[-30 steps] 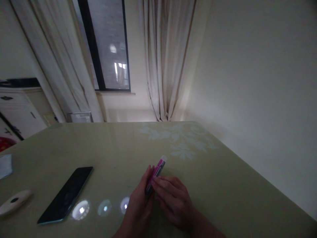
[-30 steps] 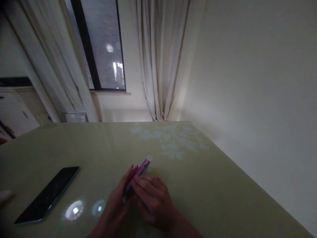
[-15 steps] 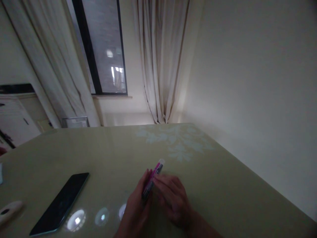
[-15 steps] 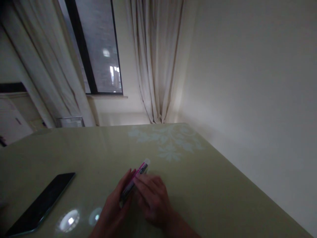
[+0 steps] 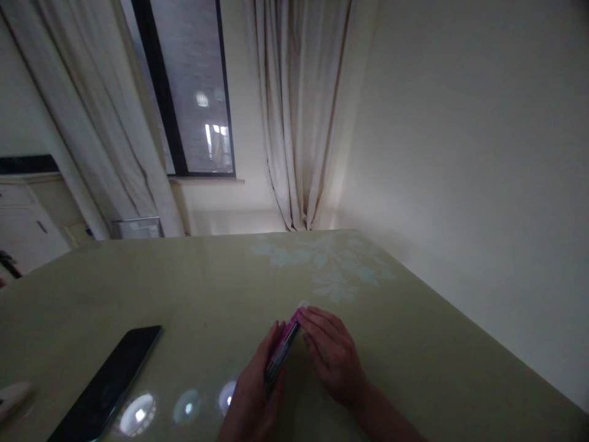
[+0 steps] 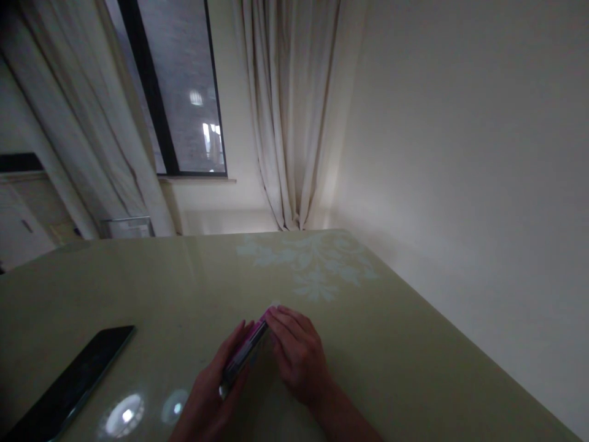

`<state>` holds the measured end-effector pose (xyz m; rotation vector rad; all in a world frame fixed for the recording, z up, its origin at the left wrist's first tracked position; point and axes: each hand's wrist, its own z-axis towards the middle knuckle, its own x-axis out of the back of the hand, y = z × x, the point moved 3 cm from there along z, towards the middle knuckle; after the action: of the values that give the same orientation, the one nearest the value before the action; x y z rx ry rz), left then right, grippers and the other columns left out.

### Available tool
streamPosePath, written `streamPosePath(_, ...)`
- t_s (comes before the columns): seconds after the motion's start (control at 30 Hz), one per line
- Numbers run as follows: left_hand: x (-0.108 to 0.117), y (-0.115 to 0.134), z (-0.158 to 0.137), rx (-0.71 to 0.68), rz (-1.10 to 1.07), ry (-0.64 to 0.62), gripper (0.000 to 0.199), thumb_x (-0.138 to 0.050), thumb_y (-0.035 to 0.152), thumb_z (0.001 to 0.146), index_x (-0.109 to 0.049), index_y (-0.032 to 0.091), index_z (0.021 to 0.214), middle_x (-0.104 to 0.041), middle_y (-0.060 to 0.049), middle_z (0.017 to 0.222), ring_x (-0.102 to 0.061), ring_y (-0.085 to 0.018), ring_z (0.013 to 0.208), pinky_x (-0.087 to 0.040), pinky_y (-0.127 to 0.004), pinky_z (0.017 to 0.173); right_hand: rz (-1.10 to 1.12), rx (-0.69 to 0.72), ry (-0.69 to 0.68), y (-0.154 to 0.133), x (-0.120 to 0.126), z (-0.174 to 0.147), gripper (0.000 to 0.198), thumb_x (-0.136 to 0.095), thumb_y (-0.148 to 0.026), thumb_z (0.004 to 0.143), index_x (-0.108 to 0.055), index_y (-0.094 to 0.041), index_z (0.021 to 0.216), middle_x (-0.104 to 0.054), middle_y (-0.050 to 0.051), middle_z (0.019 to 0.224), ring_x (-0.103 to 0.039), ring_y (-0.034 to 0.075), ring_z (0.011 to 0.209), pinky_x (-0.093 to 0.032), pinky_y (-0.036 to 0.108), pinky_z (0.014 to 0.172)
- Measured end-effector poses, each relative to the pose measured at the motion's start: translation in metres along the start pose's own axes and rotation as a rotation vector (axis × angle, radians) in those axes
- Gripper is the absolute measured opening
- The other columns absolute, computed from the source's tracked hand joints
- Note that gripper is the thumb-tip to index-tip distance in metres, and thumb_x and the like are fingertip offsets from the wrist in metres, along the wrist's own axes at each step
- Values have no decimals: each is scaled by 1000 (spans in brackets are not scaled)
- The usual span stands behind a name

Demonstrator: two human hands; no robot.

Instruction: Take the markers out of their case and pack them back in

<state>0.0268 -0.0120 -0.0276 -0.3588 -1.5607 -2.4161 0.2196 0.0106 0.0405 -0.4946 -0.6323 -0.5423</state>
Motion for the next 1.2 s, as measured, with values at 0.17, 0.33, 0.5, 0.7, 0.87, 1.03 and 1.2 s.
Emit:
streamPosePath(0.17,-3,-6,0,12,-37,43,54,-48,30,99,-43,28,153,-53,-8,155,-52,-25,140,-44,-43,117,64,-37,-42,1,-7,-2,54,-44,-8,99,-49,-22,151,-60,10,146,-50,22,141,-48,45,115)
streamPosePath(0.33,1,-4,4,21,-82,55,54,-55,36,99,-44,28,151,-55,-10,153,-53,-28,140,-46,-45,116,79,-66,-67,1,-12,1,57,-45,-9,99,-46,-23,154,-56,10,151,-46,22,144,-45,46,118)
streamPosePath(0.5,-2,0,2,8,-132,-31,74,-61,43,95,-27,28,159,-48,-13,158,-49,-30,143,-42,-47,117,205,-139,57,4,-7,2,40,-46,-17,104,-62,-24,140,-67,9,137,-57,21,133,-50,42,112)
streamPosePath(0.7,-1,-7,1,-1,-98,-186,94,-80,48,81,-31,25,158,-41,-16,162,-43,-37,146,-37,-53,120,193,-382,202,34,-2,-3,31,-49,-33,105,-71,-21,123,-75,10,119,-69,22,112,-56,41,101)
streamPosePath(0.87,-10,-16,-4,78,-182,-82,74,-62,57,93,-37,23,154,-42,-17,161,-50,-36,141,-44,-50,116,72,-350,126,27,2,2,33,-47,-36,105,-71,-22,122,-74,10,112,-67,23,105,-55,40,95)
streamPosePath(1.03,-8,-31,-5,111,-132,-6,60,-40,58,102,-41,21,149,-50,-19,154,-49,-31,143,-40,-51,118,-7,-195,-250,-20,-18,0,50,-64,-59,93,-65,-28,133,-70,9,126,-62,30,117,-44,49,110)
streamPosePath(1.2,-1,-34,0,130,-67,-12,53,-39,52,103,-45,20,145,-55,-20,148,-57,-30,135,-45,-53,113,-200,-257,-188,-9,-30,-7,51,-71,-63,82,-71,-26,118,-70,13,127,-62,36,117,-41,58,110)
